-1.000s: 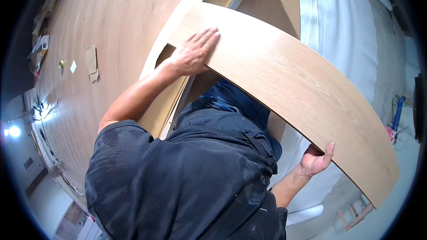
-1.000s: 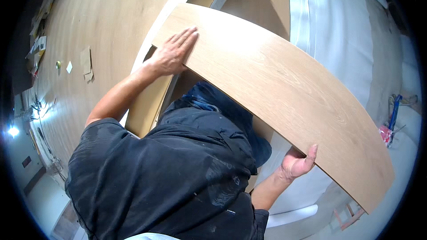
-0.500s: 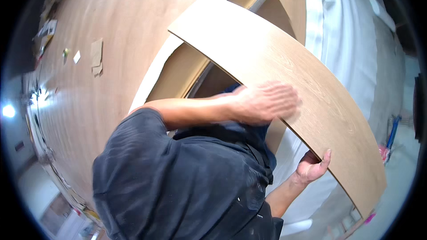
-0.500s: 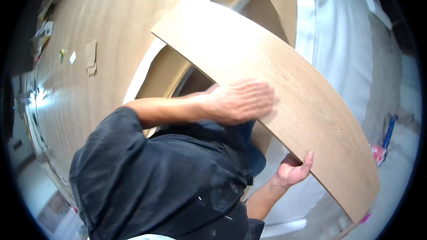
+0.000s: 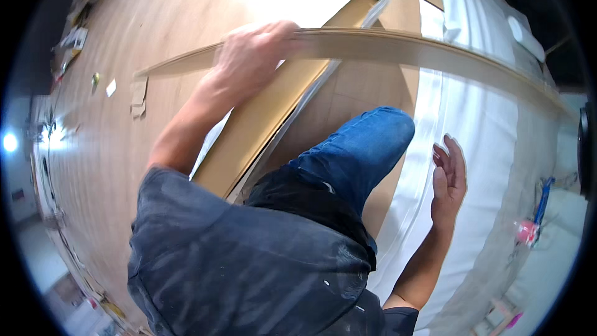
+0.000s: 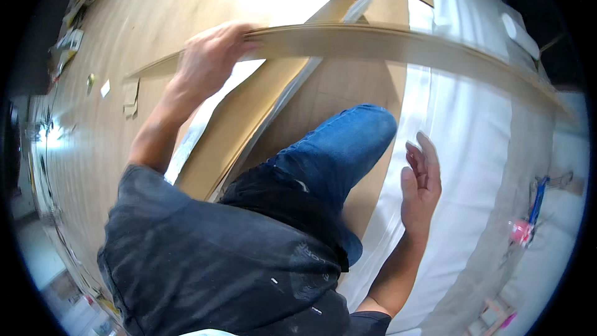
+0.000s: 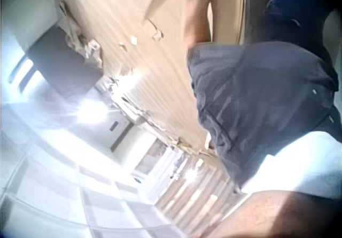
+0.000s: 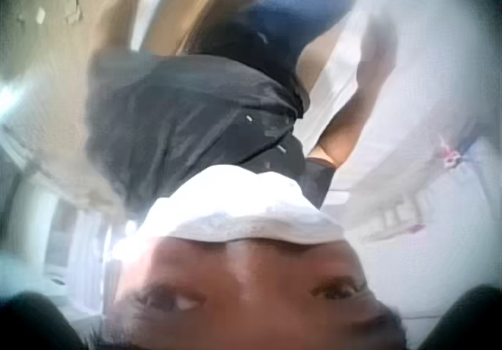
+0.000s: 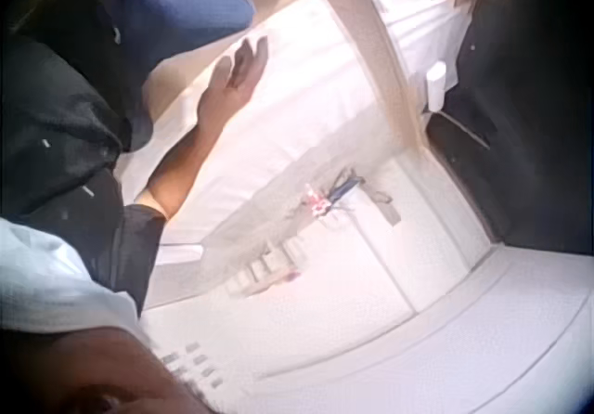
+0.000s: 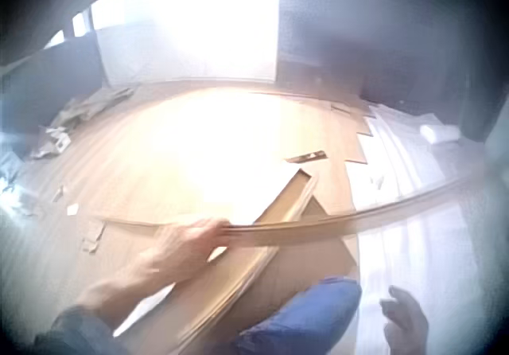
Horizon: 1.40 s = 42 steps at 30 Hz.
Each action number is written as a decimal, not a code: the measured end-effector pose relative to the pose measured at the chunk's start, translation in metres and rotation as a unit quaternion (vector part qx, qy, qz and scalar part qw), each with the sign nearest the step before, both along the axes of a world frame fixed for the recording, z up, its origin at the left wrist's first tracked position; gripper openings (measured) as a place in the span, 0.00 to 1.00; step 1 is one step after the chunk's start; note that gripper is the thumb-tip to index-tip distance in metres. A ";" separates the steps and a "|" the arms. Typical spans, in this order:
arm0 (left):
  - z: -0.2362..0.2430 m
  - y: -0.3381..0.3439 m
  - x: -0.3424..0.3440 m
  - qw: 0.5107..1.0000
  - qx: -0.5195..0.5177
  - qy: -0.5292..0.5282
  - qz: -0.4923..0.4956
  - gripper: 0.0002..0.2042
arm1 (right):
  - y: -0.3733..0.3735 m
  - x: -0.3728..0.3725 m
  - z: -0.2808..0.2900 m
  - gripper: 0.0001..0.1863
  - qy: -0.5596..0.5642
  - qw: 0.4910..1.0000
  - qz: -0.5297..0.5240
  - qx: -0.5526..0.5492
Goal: The person installs floor planks by placing them on the underlayment, aligning the edges, and using a hammer and tapping block to secure the joints.
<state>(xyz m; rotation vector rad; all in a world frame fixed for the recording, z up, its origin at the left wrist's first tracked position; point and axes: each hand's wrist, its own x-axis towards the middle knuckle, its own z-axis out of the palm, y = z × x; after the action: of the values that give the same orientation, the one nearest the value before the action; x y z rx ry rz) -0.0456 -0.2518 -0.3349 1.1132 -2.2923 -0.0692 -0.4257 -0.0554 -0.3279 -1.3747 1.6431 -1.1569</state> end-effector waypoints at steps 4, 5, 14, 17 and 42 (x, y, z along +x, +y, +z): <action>-0.019 0.001 0.069 0.972 -0.024 0.021 0.232 0.10 | 0.062 -0.095 -0.117 0.27 -0.082 0.954 -0.226 0.178; -0.026 -0.009 0.082 0.961 0.012 -0.010 0.277 0.12 | 0.082 -0.110 -0.137 0.27 -0.078 0.936 -0.271 0.211; -0.175 -0.092 0.226 0.875 0.223 -0.035 0.427 0.13 | 0.241 -0.207 -0.243 0.24 0.052 0.850 -0.350 0.391; -0.252 -0.094 0.260 0.882 0.238 -0.029 0.405 0.14 | 0.296 -0.224 -0.260 0.20 0.036 0.824 -0.404 0.395; -0.340 -0.049 -0.023 0.940 0.270 -0.159 0.136 0.31 | 0.276 -0.141 -0.283 0.18 0.129 0.873 -0.302 0.360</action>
<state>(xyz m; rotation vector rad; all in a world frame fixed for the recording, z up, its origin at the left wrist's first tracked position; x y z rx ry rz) -0.0682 -0.3008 -0.6748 1.8273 -2.4406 -0.4637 -0.5669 0.2208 -0.6112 -0.5495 2.4660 -0.5307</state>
